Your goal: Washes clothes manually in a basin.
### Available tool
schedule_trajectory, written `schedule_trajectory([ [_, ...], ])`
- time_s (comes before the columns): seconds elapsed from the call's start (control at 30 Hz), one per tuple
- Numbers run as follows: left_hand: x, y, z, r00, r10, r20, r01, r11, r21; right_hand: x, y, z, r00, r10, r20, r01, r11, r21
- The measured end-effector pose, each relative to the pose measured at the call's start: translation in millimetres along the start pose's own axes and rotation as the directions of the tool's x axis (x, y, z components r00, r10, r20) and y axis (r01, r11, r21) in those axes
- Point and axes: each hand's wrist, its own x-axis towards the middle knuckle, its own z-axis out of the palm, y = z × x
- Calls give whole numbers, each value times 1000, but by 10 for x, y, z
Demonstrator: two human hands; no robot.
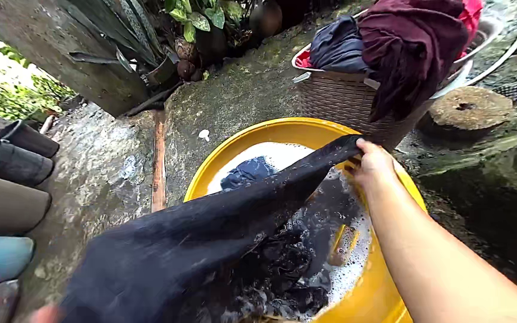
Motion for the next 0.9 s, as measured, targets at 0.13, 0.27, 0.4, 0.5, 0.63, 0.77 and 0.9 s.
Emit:
schedule_trajectory([
  [0.13, 323, -1211, -162, 846, -424, -322, 367, 903, -224, -16, 748, -345, 964, 15, 266, 204, 599, -775],
  [0.27, 369, -1529, -188, 863, -367, -347, 266, 915, -304, -584, 1384, -652, 892, 239, 384, 371, 96, -923],
  [0.4, 322, -1445, -190, 969, -194, -151, 103, 879, -466, -981, 1607, -598, 989, -71, 127, 136, 151, -979],
  [0.5, 360, -1482, -250, 998, -28, -51, -7, 814, -581, -970, 1714, -576, 994, 36, -107, -112, 251, -962],
  [0.63, 499, -1635, 107, 836, -409, -366, 276, 890, -364, -947, 1853, -583, 969, 246, -27, -78, 198, -977],
  [0.77, 512, -1694, 56, 762, -565, -317, 462, 817, -346, -733, 1625, -507, 967, 131, 219, 178, 269, -947],
  [0.9, 476, -1655, -64, 810, -431, -397, 273, 877, -395, -352, 1336, -558, 912, -134, 389, 409, 208, -888],
])
